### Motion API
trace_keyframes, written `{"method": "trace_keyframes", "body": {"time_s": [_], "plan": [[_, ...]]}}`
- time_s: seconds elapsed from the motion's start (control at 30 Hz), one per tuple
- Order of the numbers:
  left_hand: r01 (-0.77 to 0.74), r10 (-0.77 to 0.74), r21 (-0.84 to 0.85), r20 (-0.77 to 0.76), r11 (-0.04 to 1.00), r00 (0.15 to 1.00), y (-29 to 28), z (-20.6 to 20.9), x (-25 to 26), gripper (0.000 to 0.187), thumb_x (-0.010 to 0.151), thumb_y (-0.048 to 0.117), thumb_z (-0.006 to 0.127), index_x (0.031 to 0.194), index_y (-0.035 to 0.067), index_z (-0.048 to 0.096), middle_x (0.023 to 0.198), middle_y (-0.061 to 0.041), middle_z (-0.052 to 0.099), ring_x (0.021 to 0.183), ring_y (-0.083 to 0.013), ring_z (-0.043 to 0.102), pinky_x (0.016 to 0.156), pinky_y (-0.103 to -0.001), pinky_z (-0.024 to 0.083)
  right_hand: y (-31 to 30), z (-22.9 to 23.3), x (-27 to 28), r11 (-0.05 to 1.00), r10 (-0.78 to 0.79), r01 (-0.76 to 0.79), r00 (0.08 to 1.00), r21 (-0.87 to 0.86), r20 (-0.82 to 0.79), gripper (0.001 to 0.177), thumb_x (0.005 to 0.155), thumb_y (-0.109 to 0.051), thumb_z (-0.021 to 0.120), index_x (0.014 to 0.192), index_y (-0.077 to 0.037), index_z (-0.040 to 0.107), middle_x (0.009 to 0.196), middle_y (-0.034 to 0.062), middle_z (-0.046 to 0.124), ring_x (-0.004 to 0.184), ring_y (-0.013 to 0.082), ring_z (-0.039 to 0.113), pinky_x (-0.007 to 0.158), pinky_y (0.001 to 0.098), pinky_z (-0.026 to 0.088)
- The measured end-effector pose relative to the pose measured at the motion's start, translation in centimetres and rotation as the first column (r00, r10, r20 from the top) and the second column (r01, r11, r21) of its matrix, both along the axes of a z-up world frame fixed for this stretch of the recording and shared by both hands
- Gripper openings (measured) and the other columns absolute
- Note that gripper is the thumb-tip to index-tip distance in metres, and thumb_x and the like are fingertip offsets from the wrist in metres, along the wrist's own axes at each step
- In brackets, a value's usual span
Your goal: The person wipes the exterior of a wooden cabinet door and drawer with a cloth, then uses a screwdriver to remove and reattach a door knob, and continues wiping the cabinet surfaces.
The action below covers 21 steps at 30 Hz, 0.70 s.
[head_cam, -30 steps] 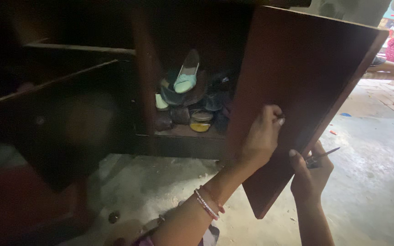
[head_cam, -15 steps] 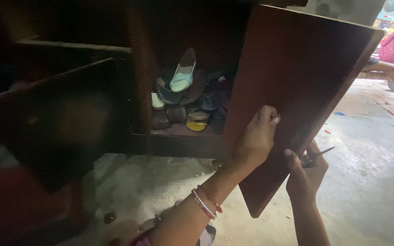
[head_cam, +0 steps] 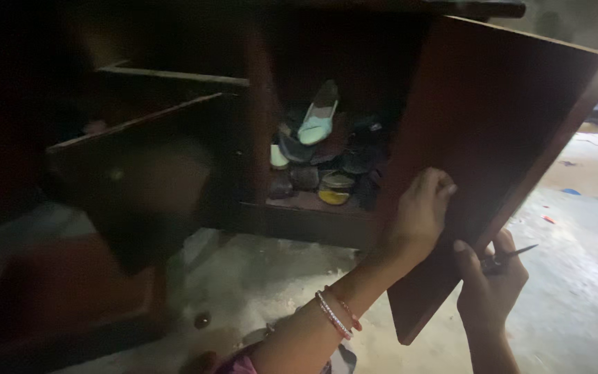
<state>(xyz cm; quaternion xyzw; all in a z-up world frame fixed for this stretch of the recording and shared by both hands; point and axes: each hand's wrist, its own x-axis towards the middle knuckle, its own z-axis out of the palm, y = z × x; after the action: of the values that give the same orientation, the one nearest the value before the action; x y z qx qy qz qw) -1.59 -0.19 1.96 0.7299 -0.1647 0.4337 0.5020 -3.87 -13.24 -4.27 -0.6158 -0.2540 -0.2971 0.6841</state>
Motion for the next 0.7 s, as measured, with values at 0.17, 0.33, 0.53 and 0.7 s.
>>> {"method": "trace_keyframes", "body": {"time_s": [0.17,0.33,0.53,0.7], "plan": [[-0.015,0.037,0.106,-0.211,0.994,0.977,2.3,0.0,0.0,0.030,0.108,0.029,0.047,0.119,0.003,0.057,0.110,-0.019,0.068,0.105,-0.0381,0.069,0.088,-0.048,0.054,2.0,-1.2,-1.1,1.000,0.028,-0.029,0.997,-0.009,-0.068,0.042,0.100,-0.011,0.065,0.139,0.003,0.059,0.104,0.0028,0.065,0.091,0.0072,0.060,0.076,0.0221,0.048],[-0.022,0.021,0.048,0.020,0.999,1.000,5.2,-1.1,-3.5,0.047,0.108,0.042,0.054,0.130,0.000,0.057,0.124,-0.023,0.060,0.117,-0.0392,0.061,0.100,-0.048,0.049,4.8,-2.1,-2.4,0.977,0.190,-0.207,0.954,-0.047,-0.232,0.061,0.096,-0.014,0.059,0.155,-0.006,0.045,0.077,-0.0013,0.065,0.058,0.0027,0.047,0.050,0.0192,0.036],[0.104,-0.098,-0.133,0.049,0.986,0.994,9.4,-1.4,-5.8,0.073,0.086,0.056,0.075,0.127,-0.001,0.055,0.120,-0.017,0.054,0.110,-0.0307,0.059,0.094,-0.043,0.050,8.4,-3.3,-3.7,0.851,0.427,-0.498,0.842,-0.170,-0.329,0.057,0.100,-0.030,0.040,0.151,-0.007,0.045,0.060,-0.0056,0.048,0.049,0.0064,0.045,0.045,0.0214,0.035],[0.116,-0.166,-0.293,-0.155,0.949,0.974,16.2,-1.6,-3.8,0.050,0.092,0.050,0.070,0.116,0.007,0.069,0.111,-0.014,0.073,0.100,-0.0223,0.068,0.097,-0.039,0.051,9.8,-5.7,-3.2,0.871,0.418,-0.489,0.783,-0.041,-0.460,0.055,0.097,-0.023,0.040,0.147,-0.005,0.053,0.080,-0.0010,0.060,0.052,0.0077,0.041,0.047,0.0238,0.035]]}}
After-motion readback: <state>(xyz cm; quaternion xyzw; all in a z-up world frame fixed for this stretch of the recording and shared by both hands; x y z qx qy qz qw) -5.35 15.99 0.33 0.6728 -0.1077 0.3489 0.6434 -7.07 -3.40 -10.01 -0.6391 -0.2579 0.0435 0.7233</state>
